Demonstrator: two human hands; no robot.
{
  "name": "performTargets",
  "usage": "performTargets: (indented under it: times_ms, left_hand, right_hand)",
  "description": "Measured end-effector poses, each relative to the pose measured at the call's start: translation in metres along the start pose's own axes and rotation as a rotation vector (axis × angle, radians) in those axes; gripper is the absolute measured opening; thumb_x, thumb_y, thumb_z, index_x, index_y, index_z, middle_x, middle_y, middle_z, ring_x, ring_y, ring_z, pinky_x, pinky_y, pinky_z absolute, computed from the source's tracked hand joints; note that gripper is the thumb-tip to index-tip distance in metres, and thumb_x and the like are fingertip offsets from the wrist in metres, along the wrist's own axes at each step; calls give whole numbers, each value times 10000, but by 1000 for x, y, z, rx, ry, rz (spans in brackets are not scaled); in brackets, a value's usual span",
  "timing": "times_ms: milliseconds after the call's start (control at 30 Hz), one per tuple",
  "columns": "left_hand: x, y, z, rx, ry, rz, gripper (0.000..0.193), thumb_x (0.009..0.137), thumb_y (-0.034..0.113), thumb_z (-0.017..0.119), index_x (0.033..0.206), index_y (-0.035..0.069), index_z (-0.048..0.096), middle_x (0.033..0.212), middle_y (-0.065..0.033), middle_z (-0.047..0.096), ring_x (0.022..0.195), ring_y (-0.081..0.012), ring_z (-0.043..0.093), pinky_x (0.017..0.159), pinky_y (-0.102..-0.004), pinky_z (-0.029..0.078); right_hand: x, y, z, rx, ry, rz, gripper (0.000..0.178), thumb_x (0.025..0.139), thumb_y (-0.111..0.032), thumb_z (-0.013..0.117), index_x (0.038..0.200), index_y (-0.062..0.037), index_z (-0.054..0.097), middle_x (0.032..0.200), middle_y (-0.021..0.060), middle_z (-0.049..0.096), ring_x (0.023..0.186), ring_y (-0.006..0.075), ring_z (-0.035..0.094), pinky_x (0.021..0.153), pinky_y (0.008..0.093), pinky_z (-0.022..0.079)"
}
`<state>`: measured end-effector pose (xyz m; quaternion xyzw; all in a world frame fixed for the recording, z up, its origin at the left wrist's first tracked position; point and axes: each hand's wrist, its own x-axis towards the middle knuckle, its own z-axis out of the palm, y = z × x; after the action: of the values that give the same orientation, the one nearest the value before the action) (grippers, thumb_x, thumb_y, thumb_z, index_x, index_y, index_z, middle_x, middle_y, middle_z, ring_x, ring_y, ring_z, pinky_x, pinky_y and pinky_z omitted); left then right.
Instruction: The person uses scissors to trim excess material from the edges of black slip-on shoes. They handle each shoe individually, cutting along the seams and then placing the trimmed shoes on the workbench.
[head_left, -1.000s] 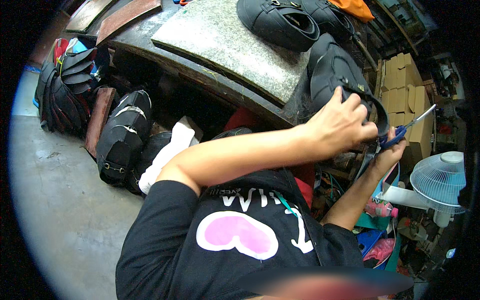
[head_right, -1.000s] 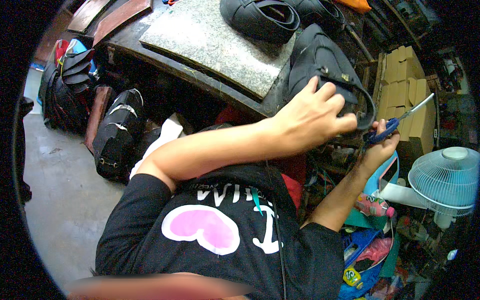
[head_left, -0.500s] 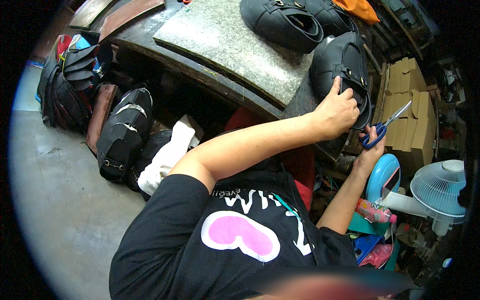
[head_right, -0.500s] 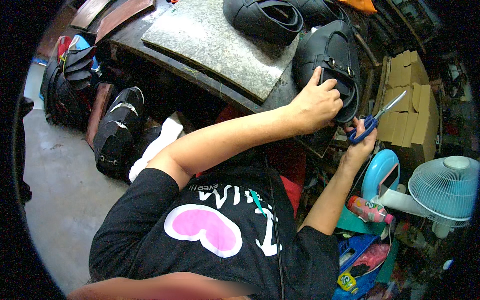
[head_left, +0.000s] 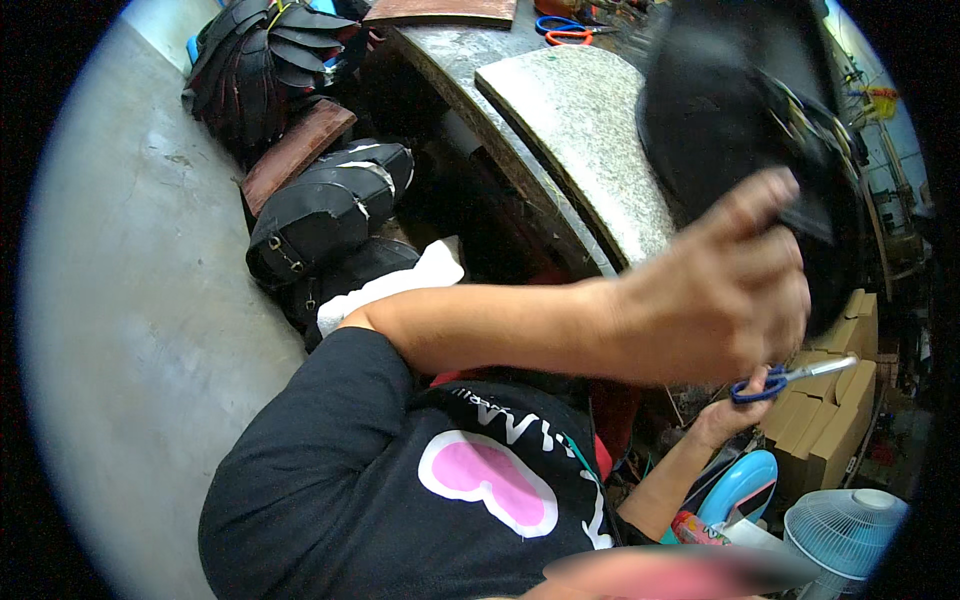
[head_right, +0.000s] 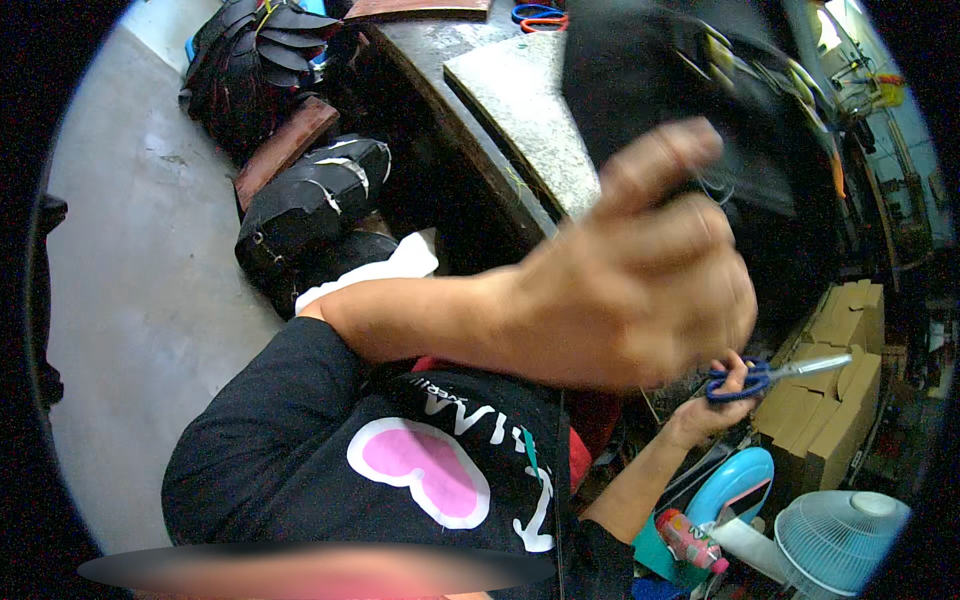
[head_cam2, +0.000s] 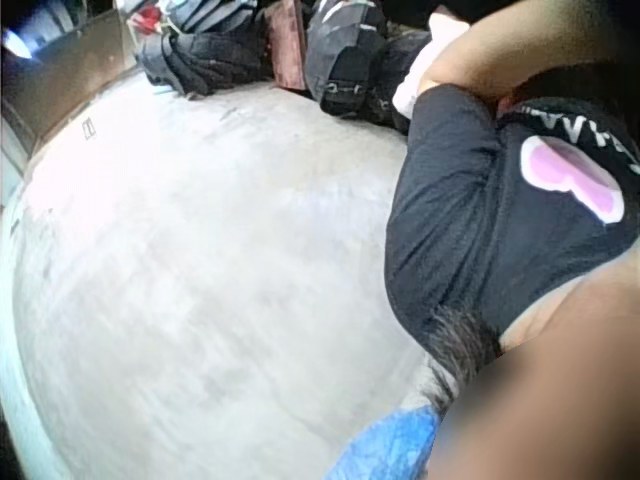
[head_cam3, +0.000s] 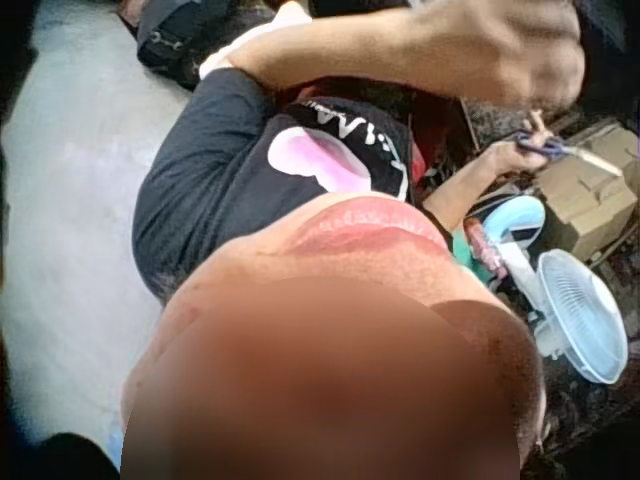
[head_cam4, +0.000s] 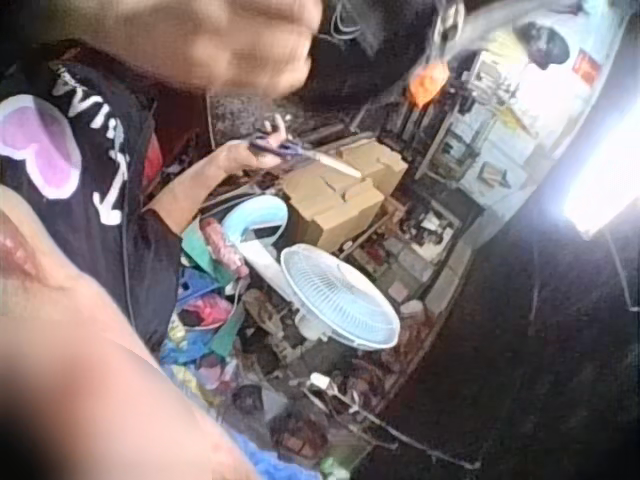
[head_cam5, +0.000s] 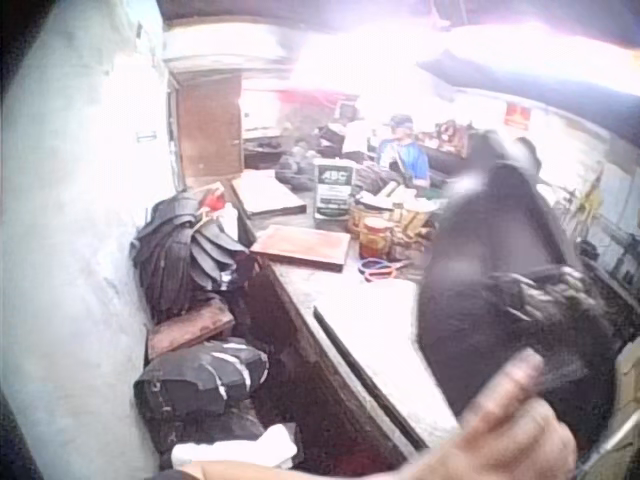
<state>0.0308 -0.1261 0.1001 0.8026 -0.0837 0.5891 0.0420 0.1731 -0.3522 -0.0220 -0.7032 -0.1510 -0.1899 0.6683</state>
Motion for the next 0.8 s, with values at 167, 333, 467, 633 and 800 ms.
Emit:
performTargets:
  times_ms: [167, 333, 467, 633, 800]
  left_hand:
    - [-47, -121, 6, 158, -123, -183, 244, 724, 260, 770, 927, 141, 703, 862, -22, 641, 1023, -242, 596, 1077, -567, 318]
    - [-113, -192, 16, 336, -513, -360, 543, 730, 358, 817, 1186, 127, 632, 1124, -90, 610, 1167, -300, 537, 1099, -638, 288]
    - [-123, -201, 22, 321, -442, -359, 517, 743, 283, 816, 1192, 124, 616, 1141, -92, 552, 1183, -307, 495, 1119, -619, 250]
    - [-110, -174, 29, 552, -363, -416, 642, 744, 198, 807, 1330, 121, 557, 1282, -123, 468, 1299, -342, 395, 1114, -538, 281]
    - [-108, -109, 31, -76, -493, -408, 412, 808, 174, 756, 1188, 79, 627, 1217, -172, 562, 1173, -365, 539, 1001, -443, 447]
  right_hand:
    - [-5, 16, 6, 188, -244, 166, 287, 922, -70, 683, 1145, 4, 518, 989, 76, 609, 828, 153, 623, 789, 289, 504]
    - [3, 19, -1, 4, -360, 145, 310, 923, -71, 704, 1173, 4, 536, 959, 38, 605, 837, 128, 620, 766, 267, 525]
    - [9, 11, -5, -299, -436, 115, 275, 878, -74, 755, 1087, 16, 602, 854, 18, 655, 744, 76, 593, 698, 227, 486]
    - [18, -7, -7, -1048, -449, -23, 300, 832, -304, 757, 1024, -83, 690, 738, 67, 709, 683, 257, 690, 646, 391, 508]
    - [43, -16, 14, -1178, -594, -92, 388, 835, -342, 752, 1098, -61, 704, 1047, 146, 650, 961, 356, 657, 811, 435, 513]
